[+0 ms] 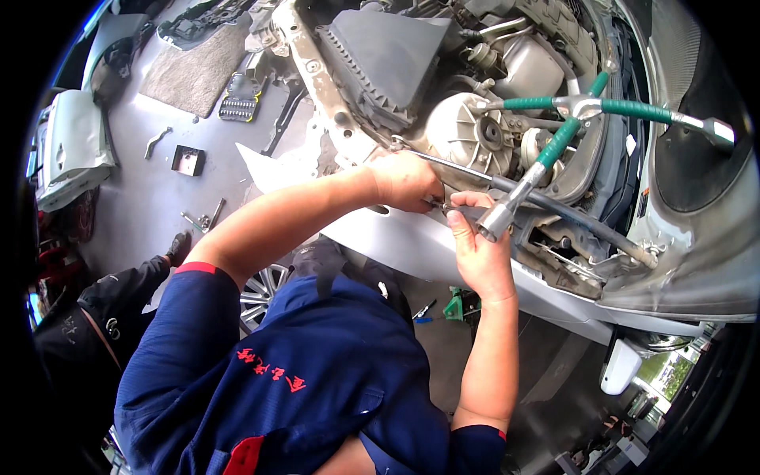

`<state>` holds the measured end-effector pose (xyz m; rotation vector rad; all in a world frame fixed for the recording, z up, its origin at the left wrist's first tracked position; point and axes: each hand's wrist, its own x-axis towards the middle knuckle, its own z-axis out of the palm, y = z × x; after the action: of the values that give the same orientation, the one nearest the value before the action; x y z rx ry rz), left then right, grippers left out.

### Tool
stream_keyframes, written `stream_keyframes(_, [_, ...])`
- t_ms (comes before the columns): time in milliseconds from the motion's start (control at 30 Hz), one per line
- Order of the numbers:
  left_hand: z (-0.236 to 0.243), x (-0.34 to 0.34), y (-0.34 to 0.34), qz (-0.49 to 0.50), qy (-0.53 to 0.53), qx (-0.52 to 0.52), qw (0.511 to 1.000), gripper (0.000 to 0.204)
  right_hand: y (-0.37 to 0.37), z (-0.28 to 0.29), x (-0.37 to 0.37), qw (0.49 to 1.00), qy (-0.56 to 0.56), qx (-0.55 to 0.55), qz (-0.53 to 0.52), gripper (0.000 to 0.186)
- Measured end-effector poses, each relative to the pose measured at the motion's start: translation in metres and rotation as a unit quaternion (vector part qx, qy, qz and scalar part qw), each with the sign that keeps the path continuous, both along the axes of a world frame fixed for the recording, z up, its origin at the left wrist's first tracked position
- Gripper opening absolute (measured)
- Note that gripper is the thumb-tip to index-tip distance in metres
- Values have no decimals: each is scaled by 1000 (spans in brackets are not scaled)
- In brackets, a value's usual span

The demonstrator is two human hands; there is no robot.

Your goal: The person unfastens the lower section of a car fender panel by hand, removes bolts along the fender using a socket wrench and screwdriver, and loosens the fender panel from the vehicle.

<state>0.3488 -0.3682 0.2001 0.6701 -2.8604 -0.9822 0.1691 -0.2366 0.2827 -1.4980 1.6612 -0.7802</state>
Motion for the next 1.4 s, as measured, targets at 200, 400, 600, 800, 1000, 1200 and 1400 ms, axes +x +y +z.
stream_keyframes(200, [-22,10,2,23,78,7,997,20,-8,-2,2,998,-50,16,-27,25])
stream_keyframes(400, [-17,13,-4,3,75,-19,997,24,-24,0,1,996,-83,18,-31,24])
stream_keyframes(600, [-25,11,-5,10,122,21,992,24,-27,11,0,998,-47,-7,-27,21])
stream_keyframes(800, [-30,9,-5,6,127,14,992,19,-20,-3,12,996,25,-83,-32,33])
stream_keyframes(1000, [-15,8,-1,22,99,14,995,20,-14,4,18,970,206,-114,-66,41])
stream_keyframes(1200, [-17,7,-1,14,89,3,996,24,-5,40,19,992,31,-104,-58,39])
stream_keyframes(1400, [-8,7,-4,-12,41,0,999,28,-14,50,7,948,260,-179,31,47])
